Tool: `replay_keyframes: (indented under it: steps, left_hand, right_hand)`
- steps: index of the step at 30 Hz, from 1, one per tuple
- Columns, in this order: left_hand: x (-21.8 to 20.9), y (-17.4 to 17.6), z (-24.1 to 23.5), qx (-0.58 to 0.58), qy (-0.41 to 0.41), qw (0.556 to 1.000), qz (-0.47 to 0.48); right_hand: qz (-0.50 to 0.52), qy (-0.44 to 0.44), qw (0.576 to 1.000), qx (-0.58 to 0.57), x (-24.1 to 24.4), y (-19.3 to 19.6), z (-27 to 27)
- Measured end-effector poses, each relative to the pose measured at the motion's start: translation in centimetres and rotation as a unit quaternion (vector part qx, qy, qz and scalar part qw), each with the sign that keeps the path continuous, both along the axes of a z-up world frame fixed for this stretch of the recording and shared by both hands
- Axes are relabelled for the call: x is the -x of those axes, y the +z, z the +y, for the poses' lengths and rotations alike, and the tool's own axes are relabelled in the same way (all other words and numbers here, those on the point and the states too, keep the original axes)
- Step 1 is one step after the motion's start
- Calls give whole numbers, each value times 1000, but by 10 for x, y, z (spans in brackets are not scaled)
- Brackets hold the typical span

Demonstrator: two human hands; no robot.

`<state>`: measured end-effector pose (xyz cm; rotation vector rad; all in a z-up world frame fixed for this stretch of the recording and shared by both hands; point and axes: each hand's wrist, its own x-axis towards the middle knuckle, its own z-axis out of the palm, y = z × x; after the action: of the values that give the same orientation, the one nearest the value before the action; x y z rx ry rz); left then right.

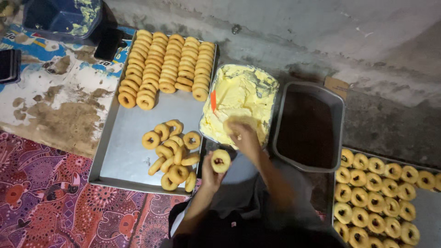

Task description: The person repeatedly picks donuts from a tray, fills their centers with a yellow cream using their fingers, and places them into a tray of dark liquid before arranging them on a second tray. The process continues across multiple donuts in a repetitive sequence.

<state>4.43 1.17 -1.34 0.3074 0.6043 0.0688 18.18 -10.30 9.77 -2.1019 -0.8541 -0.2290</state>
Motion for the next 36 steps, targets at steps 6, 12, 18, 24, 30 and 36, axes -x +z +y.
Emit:
replay_keyframes:
  steps: [6,12,18,24,30,36]
  left_hand:
    - [-29,17,39,-36,32,999,-20]
    - [-44,29,48,-2,68,998,9]
    - [-51,25,41,-38,60,993,-96]
    - [-46,29,35,-30,100,992,-68]
    - [-37,16,29,-44,94,987,-124]
    - [-27,22,28,-27,122,986,-109]
  right_hand:
    - [-11,33,999,13,-55,-12,38]
    - [34,13,999,-18,-21,-15,31]
    - [-36,107,994,-11,3,-7,32]
    - [-5,-15,1000,6,-29,-5,29]
    - [-42,99,994,-24,4,-6,35]
    - [-12,-18,1000,-14,-22,3,33]
